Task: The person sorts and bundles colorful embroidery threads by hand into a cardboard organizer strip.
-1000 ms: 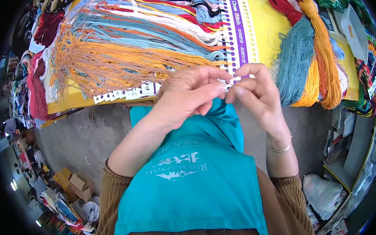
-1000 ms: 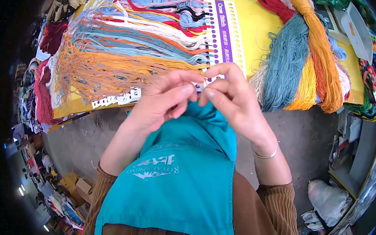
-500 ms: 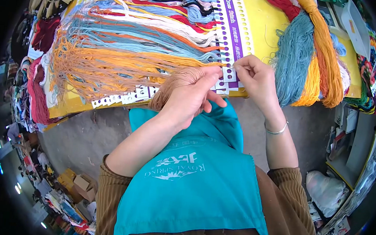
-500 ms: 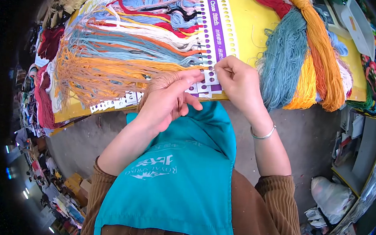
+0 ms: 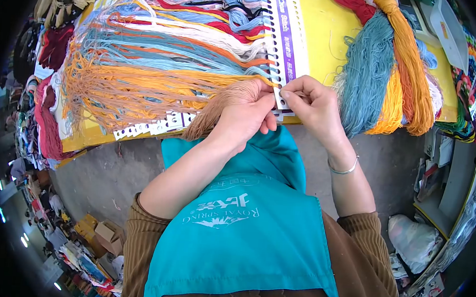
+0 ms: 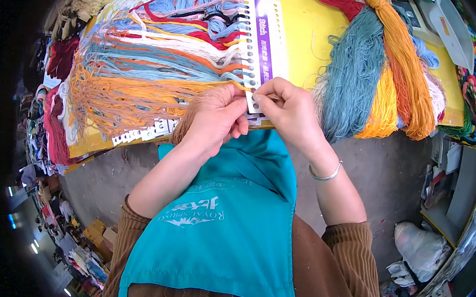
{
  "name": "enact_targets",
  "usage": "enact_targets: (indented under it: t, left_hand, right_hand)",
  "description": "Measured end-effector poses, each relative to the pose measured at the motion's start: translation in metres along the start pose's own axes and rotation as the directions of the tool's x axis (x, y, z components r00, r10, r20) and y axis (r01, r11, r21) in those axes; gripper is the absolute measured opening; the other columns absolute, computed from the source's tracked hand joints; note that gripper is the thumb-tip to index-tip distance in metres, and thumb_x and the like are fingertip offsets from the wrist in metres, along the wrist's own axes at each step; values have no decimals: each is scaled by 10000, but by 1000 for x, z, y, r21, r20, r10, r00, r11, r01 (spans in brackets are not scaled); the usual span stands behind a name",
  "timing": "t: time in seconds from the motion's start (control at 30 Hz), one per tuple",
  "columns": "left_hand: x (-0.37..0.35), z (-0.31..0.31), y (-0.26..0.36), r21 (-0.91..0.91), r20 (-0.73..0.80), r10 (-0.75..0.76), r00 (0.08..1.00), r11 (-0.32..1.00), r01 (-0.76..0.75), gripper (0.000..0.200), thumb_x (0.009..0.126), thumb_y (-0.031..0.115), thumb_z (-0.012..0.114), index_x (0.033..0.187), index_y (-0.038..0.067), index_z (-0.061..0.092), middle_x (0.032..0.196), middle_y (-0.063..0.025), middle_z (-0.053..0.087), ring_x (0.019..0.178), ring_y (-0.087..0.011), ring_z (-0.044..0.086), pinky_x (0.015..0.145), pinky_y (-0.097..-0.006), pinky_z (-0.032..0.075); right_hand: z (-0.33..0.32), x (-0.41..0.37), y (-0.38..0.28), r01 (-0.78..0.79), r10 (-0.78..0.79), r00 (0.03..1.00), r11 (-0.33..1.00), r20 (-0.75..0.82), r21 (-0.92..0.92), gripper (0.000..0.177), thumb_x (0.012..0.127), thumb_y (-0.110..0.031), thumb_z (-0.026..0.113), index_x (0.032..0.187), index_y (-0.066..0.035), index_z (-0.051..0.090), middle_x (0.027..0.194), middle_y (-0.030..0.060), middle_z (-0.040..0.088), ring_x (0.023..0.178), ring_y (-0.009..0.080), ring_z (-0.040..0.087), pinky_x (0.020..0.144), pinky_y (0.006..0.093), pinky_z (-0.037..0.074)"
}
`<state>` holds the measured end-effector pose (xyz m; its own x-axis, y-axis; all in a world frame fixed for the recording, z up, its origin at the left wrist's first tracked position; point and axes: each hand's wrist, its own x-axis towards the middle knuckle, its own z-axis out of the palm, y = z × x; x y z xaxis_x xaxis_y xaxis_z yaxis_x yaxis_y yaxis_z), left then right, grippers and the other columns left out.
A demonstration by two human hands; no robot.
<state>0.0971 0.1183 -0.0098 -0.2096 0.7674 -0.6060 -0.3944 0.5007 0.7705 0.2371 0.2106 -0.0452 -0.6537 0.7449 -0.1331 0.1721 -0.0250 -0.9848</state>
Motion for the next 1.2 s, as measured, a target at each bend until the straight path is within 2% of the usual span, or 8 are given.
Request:
enact_targets:
  t: [0.27, 0.47, 0.7, 0.87, 0.93, 1.03, 1.13, 1.2]
  left_hand:
    - [-5, -26, 2, 185, -108, 134, 985, 976, -113, 111, 951, 124, 569, 934, 23, 609, 697, -23, 616, 457, -43, 497, 380, -182, 334]
    - [-16, -22, 11, 19, 165, 15, 986, 1000, -18, 171, 958, 159, 563, 902, 16, 637, 677, -33, 620, 441, -39, 487, 363, -180, 312]
    - [-6, -25, 19, 285, 109, 35, 993, 956, -65, 262, 958, 236, 522, 887, 32, 670, 632, -27, 633, 442, -60, 501, 386, -221, 343]
    - [5, -19, 3, 720, 237, 468, 851, 504, -477, 284, 949, 248, 518, 818, 44, 666, 623, 4, 625, 415, -67, 479, 370, -260, 349]
    - [-1, -16, 18, 685, 144, 308, 940, 655, -320, 220, 931, 215, 528, 838, 61, 655, 615, 1, 602, 451, -65, 489, 393, -258, 365]
    - [2, -45, 17, 5, 224, 55, 973, 998, -57, 165, 910, 190, 546, 784, 97, 599, 582, 24, 522, 457, -52, 457, 389, -241, 350]
    - [-20, -101, 32, -558, 309, -11, 951, 808, 191, 221, 909, 185, 561, 704, 155, 485, 551, 64, 382, 426, -33, 365, 356, -204, 284]
    - [-48, -138, 51, -828, 148, 103, 983, 557, 66, 278, 944, 180, 524, 687, 156, 421, 526, 76, 340, 370, -39, 282, 334, -213, 227]
  right_hand:
    - [8, 2, -1, 26, -12, 997, 981, 75, -190, 166, 849, -130, 711, 943, -21, 628, 687, 86, 641, 629, 146, 629, 576, 289, 491]
    - [11, 4, -13, 97, -59, 994, 877, 94, -471, 233, 837, -233, 718, 927, -43, 616, 644, 118, 609, 582, 237, 610, 537, 346, 461]
    - [7, 11, -3, -3, 14, 994, 995, 112, -103, 320, 900, -313, 686, 991, -17, 603, 598, 57, 592, 555, 123, 530, 522, 300, 420]
    - [4, 9, -5, -47, 45, 984, 999, 171, 4, 364, 909, -308, 683, 1072, -4, 568, 590, 30, 587, 560, 75, 499, 501, 281, 384]
    - [6, 9, -6, -53, 52, 986, 999, 157, 1, 358, 908, -283, 676, 1102, -8, 555, 581, 33, 576, 548, 85, 498, 506, 281, 388]
    - [4, 10, -11, -71, 93, 984, 986, 150, -148, 340, 891, -227, 661, 1126, -10, 545, 569, 40, 556, 535, 111, 509, 517, 291, 401]
    - [3, 9, -22, -81, 130, 977, 959, 169, -270, 310, 884, -145, 634, 1146, -13, 536, 596, 8, 529, 554, 76, 483, 528, 261, 383]
    - [4, 9, -25, -73, 133, 976, 944, 170, -321, 308, 870, -128, 631, 1140, -11, 540, 604, 10, 531, 558, 87, 493, 533, 271, 389]
